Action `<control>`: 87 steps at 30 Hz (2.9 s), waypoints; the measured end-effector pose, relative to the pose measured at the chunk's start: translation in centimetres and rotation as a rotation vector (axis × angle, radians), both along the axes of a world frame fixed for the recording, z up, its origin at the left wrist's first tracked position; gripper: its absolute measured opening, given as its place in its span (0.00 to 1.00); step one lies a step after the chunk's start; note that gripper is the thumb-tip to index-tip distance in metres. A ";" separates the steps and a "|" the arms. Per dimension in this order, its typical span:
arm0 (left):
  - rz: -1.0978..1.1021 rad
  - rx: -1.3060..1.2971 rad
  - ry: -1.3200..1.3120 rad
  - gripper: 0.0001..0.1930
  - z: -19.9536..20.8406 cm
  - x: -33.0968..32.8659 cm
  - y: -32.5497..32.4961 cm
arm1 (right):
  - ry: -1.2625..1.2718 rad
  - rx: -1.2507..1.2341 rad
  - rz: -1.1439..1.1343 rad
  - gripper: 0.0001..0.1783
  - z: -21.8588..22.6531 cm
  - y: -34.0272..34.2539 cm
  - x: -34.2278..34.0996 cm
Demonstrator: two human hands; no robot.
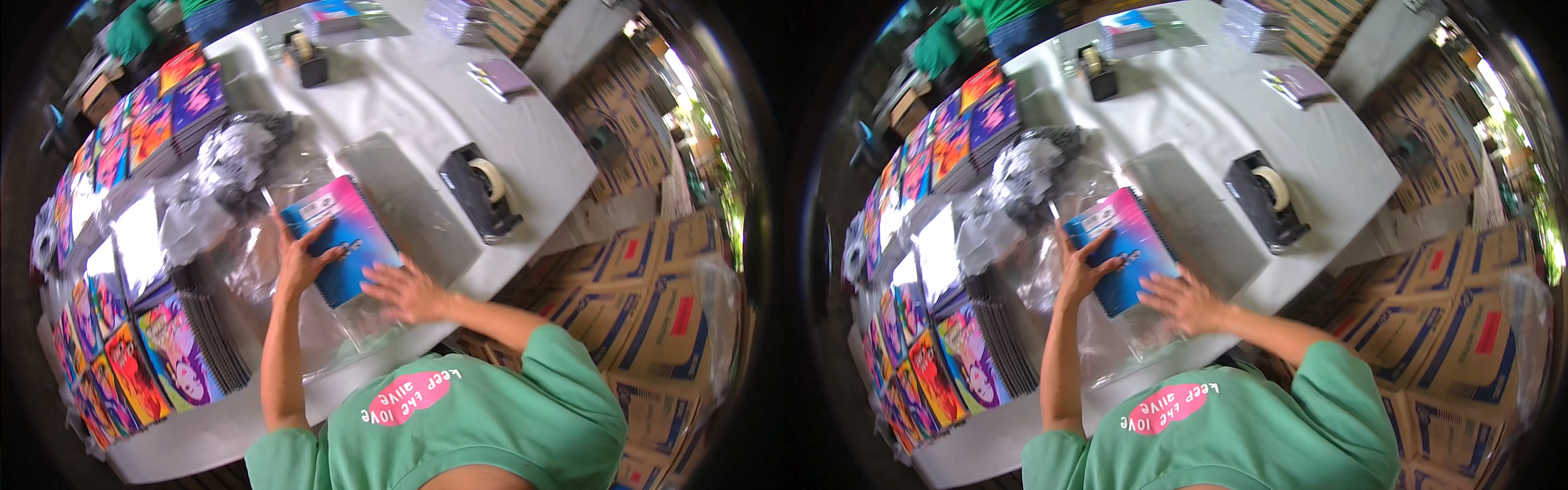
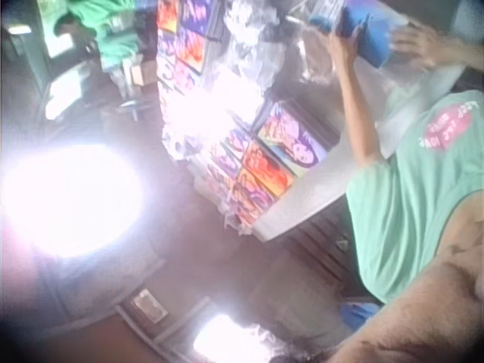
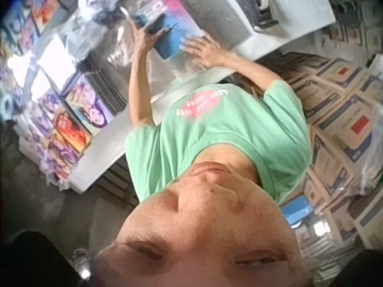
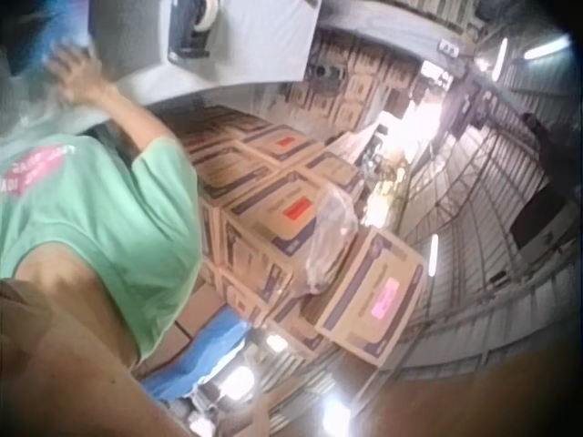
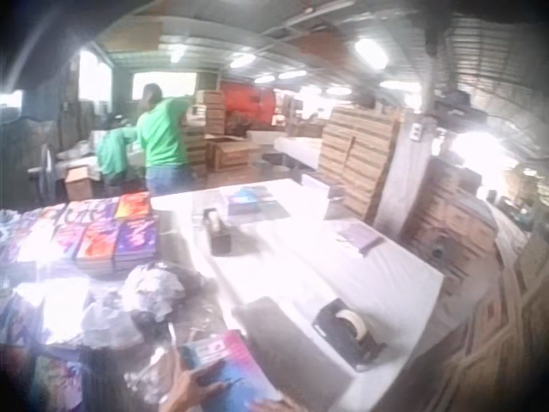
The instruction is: The person sorts through a large collection of colorful notebooks on a table, gathers them into stacks, and wraps each stack in clear plastic film, securing the package with adhesive tape.
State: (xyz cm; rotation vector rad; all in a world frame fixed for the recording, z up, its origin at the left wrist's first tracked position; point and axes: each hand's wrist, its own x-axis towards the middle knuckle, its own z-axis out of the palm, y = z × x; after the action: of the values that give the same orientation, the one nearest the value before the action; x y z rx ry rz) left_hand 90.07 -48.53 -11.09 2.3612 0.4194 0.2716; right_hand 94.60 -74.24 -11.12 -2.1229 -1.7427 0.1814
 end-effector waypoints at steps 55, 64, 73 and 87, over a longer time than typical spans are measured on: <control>0.052 -0.038 0.018 0.44 -2.1 0.6 1.0 | 0.262 -0.433 -0.375 0.63 4.9 16.8 8.2; 0.084 -0.310 -0.213 0.67 -5.3 0.9 0.7 | 0.301 -0.282 -0.424 0.62 -1.7 7.8 13.1; 0.171 -0.589 -0.828 0.76 5.5 -5.4 -5.4 | 1.183 0.756 -0.239 0.53 7.0 6.9 3.8; 0.321 -0.186 -0.599 0.50 -6.4 -7.7 -6.9 | 0.819 0.283 -0.268 0.55 -0.3 3.5 3.9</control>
State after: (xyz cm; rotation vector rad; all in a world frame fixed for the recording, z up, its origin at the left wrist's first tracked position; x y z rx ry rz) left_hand 82.38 -55.48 -17.47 1.9032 0.4974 1.0099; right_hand 98.55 -70.70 -11.42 -1.6912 -0.9368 0.5909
